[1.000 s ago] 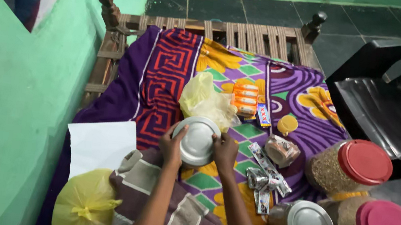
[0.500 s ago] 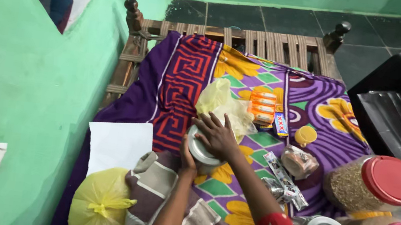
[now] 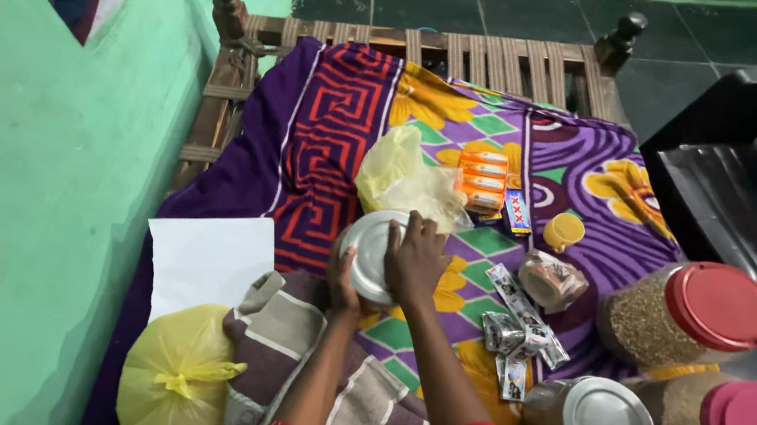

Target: The person pours grains from a yellow plastic bag into a metal container, secures the lid, and then transfers grains from a black plastic bag into the same container. The person handles multiple containers and bags on a patterned cloth.

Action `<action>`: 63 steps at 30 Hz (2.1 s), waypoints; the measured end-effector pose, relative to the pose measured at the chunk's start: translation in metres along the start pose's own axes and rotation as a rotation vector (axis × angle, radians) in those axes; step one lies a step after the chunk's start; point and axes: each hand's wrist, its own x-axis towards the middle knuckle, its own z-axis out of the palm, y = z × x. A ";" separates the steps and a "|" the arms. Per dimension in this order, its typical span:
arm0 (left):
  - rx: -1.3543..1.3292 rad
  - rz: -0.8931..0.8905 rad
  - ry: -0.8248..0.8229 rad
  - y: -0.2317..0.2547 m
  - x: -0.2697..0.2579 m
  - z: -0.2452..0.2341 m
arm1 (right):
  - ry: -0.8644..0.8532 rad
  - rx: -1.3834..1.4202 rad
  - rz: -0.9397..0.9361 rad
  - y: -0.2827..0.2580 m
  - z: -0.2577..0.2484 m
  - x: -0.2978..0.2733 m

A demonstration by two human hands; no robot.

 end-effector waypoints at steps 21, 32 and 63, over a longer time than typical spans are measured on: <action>-0.431 -0.563 0.000 -0.028 0.013 -0.020 | -0.053 -0.004 -0.722 0.030 -0.010 -0.002; -0.028 -0.184 -0.139 -0.027 0.016 -0.032 | 0.029 0.073 -0.206 0.014 -0.004 -0.032; 0.802 0.330 -0.392 -0.007 -0.019 -0.013 | -0.373 -0.180 -0.956 0.027 -0.017 0.025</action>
